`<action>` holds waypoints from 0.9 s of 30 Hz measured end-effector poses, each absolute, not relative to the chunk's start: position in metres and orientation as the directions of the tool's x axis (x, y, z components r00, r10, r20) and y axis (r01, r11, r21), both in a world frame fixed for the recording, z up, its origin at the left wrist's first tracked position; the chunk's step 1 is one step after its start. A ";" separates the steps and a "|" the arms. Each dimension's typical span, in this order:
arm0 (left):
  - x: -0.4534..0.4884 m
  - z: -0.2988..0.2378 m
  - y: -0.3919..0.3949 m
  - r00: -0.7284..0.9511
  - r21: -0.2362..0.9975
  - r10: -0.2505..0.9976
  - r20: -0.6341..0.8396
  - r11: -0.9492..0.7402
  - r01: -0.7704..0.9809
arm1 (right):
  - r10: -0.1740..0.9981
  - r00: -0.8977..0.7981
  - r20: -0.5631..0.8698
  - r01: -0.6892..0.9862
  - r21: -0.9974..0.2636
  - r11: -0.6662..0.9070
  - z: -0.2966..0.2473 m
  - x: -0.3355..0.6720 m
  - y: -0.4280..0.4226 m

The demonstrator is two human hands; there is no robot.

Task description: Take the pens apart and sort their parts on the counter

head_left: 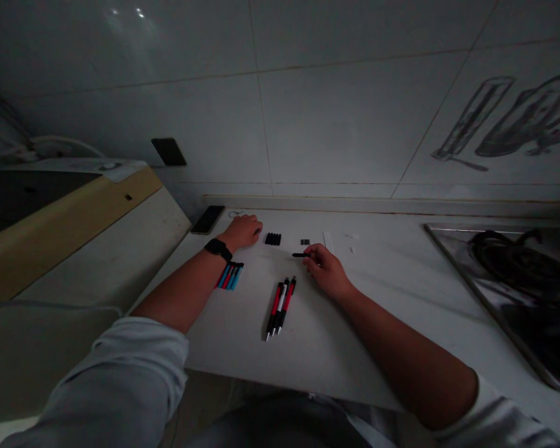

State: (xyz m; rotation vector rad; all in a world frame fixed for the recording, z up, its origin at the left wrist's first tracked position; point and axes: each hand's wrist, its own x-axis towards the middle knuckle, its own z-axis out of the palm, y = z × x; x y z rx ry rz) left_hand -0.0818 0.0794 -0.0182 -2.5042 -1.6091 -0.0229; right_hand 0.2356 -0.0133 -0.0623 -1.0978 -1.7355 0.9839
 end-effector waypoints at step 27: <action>-0.093 -0.019 0.095 0.391 -0.041 0.919 0.045 -0.389 0.920 | 0.915 -0.314 0.253 0.309 -0.884 0.350 -0.057 0.234 -0.017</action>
